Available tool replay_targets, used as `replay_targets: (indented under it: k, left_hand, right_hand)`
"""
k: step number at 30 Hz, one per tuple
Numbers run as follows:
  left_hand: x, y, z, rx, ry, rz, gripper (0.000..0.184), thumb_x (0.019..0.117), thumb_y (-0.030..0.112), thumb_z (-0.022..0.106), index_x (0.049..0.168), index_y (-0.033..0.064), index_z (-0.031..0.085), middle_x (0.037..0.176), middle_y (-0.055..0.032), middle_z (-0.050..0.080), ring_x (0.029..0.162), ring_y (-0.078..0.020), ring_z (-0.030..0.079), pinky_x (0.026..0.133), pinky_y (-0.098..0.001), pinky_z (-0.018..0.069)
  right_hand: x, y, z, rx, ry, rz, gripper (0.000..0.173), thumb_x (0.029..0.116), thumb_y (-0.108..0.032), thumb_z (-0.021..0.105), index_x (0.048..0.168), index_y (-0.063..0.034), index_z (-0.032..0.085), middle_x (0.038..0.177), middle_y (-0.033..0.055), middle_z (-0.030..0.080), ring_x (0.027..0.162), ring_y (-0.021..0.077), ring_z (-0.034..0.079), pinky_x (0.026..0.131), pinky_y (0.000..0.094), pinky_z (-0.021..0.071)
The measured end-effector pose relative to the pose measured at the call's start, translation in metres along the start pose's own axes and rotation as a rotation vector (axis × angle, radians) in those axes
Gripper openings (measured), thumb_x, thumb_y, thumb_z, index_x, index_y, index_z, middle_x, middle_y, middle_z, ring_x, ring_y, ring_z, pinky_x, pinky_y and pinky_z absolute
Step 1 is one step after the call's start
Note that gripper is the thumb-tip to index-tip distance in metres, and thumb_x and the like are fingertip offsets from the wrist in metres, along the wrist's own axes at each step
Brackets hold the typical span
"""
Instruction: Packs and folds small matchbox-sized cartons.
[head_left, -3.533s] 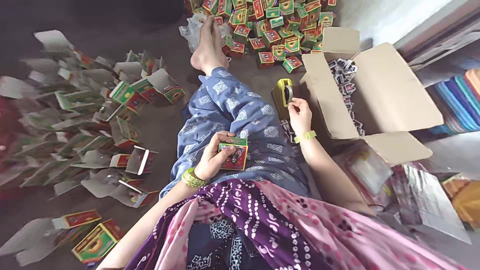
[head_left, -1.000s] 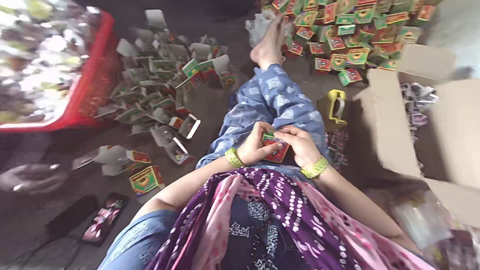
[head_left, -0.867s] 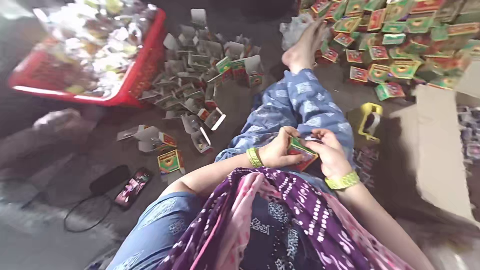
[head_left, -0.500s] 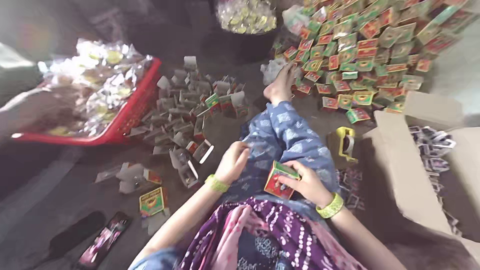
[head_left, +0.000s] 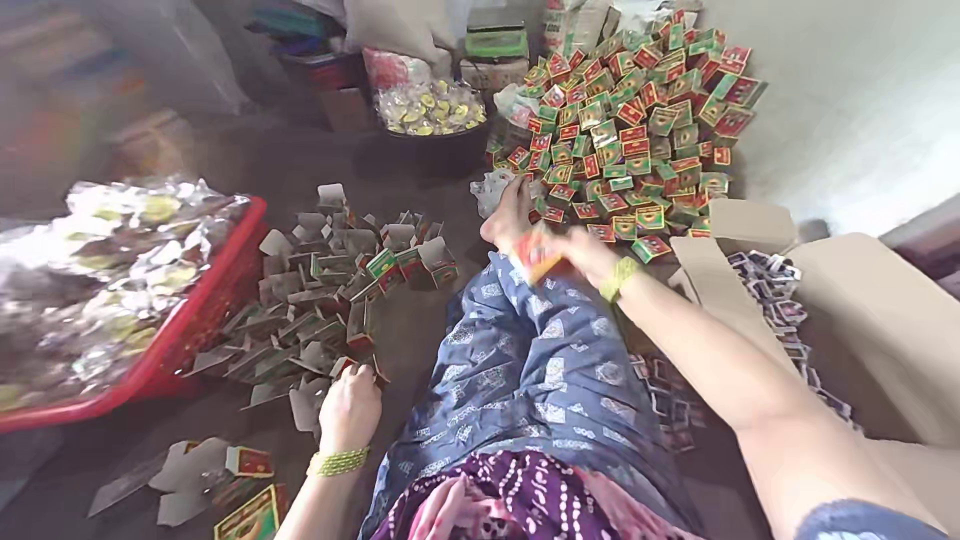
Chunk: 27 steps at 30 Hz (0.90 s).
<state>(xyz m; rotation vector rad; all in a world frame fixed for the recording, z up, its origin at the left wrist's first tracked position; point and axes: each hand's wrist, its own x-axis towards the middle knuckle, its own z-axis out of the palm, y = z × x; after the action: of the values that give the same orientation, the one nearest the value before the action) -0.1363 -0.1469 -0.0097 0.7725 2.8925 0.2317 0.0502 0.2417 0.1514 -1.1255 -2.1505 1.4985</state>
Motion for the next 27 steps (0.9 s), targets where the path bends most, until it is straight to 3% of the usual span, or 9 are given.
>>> replay_targets:
  k: [2, 4, 8, 12, 15, 19, 21, 24, 27]
  left_hand:
    - [0.0, -0.001, -0.003, 0.032, -0.014, -0.019, 0.021, 0.0972, 0.015, 0.06, 0.111, 0.0073, 0.074, 0.119, -0.0197, 0.07, 0.107, -0.0405, 0.068, 0.086, -0.0613, 0.0559]
    - [-0.002, -0.001, -0.007, 0.044, -0.001, -0.028, 0.023, 0.0998, 0.015, 0.056, 0.111, 0.0095, 0.075, 0.119, -0.0187, 0.07, 0.106, -0.0409, 0.069, 0.084, -0.0621, 0.0562]
    - [-0.003, -0.01, -0.008, 0.002, 0.087, 0.014, 0.026, 0.1041, 0.014, 0.051, 0.117, 0.0129, 0.074, 0.121, -0.0171, 0.071, 0.101, -0.041, 0.071, 0.081, -0.0632, 0.0566]
    - [-0.011, -0.005, -0.016, -0.156, 0.265, 0.214, 0.024, 0.1053, 0.01, 0.049, 0.117, 0.0065, 0.07, 0.12, -0.02, 0.069, 0.099, -0.0424, 0.071, 0.077, -0.0641, 0.057]
    - [-0.02, 0.012, -0.027, -0.309, 0.428, 0.415, 0.028, 0.1059, 0.012, 0.045, 0.12, 0.0043, 0.069, 0.134, -0.0199, 0.063, 0.111, -0.0389, 0.069, 0.083, -0.0573, 0.0595]
    - [-0.026, 0.051, -0.042, -0.638, 0.588, 0.725, 0.016, 0.1036, 0.01, 0.052, 0.111, 0.0061, 0.066, 0.145, -0.0241, 0.052, 0.124, -0.0295, 0.062, 0.096, -0.0417, 0.057]
    - [-0.026, 0.076, -0.052, -0.789, 0.557, 0.882, 0.014, 0.1065, 0.013, 0.049, 0.116, 0.0172, 0.059, 0.151, -0.0129, 0.046, 0.138, -0.02, 0.051, 0.108, -0.0358, 0.0506]
    - [-0.027, 0.12, -0.059, -1.05, 0.379, 0.99, 0.014, 0.1062, 0.013, 0.048, 0.112, 0.0193, 0.059, 0.149, -0.0092, 0.049, 0.142, -0.0218, 0.045, 0.112, -0.0407, 0.0459]
    - [-0.031, 0.156, -0.055, -1.305, 0.077, 1.019, 0.019, 0.1031, 0.006, 0.044, 0.113, 0.0119, 0.059, 0.146, -0.0123, 0.051, 0.134, -0.0235, 0.053, 0.102, -0.0403, 0.0538]
  right_hand:
    - [0.031, -0.037, -0.018, 0.45, 0.256, -0.163, 0.064, 0.1022, -0.032, 0.063, 0.149, 0.0005, 0.032, 0.129, 0.0233, 0.059, 0.095, 0.029, 0.072, 0.079, 0.0434, 0.0641]
    - [0.039, -0.062, -0.028, 0.681, 0.331, -0.254, 0.062, 0.1045, -0.026, 0.058, 0.154, -0.0064, 0.027, 0.142, 0.022, 0.049, 0.109, 0.0311, 0.068, 0.086, 0.0443, 0.0619]
    - [0.015, -0.043, -0.012, 0.501, 0.159, -0.242, 0.049, 0.1024, -0.018, 0.061, 0.145, -0.0004, 0.042, 0.132, 0.019, 0.059, 0.107, 0.0271, 0.069, 0.089, 0.0431, 0.0609]
    - [-0.033, 0.011, 0.013, 0.261, -0.081, -0.124, 0.042, 0.0963, -0.007, 0.068, 0.135, 0.0011, 0.053, 0.12, 0.015, 0.067, 0.099, 0.0236, 0.072, 0.084, 0.0397, 0.0625]
    - [-0.068, 0.05, 0.021, 0.236, -0.158, -0.048, 0.032, 0.0955, -0.005, 0.068, 0.126, 0.0013, 0.059, 0.114, 0.0132, 0.069, 0.096, 0.0221, 0.072, 0.082, 0.0379, 0.0632]
    - [-0.105, 0.07, 0.025, 0.282, -0.191, -0.053, 0.028, 0.0958, -0.005, 0.067, 0.122, 0.0005, 0.06, 0.112, 0.0114, 0.07, 0.095, 0.0208, 0.073, 0.082, 0.0375, 0.0635]
    - [-0.117, 0.074, 0.03, 0.301, -0.237, -0.136, 0.036, 0.094, -0.009, 0.071, 0.127, -0.0004, 0.059, 0.121, 0.011, 0.067, 0.102, 0.0216, 0.071, 0.085, 0.0397, 0.0634]
    - [-0.125, 0.078, 0.034, 0.318, -0.408, -0.286, 0.076, 0.0854, -0.02, 0.08, 0.148, -0.0009, 0.041, 0.145, 0.0136, 0.054, 0.121, 0.0232, 0.064, 0.094, 0.0389, 0.0594]
    - [-0.134, 0.084, 0.033, 0.447, -0.613, -0.302, 0.085, 0.0809, -0.01, 0.083, 0.151, -0.0013, 0.034, 0.137, 0.0112, 0.059, 0.12, 0.0207, 0.064, 0.097, 0.0385, 0.0589]
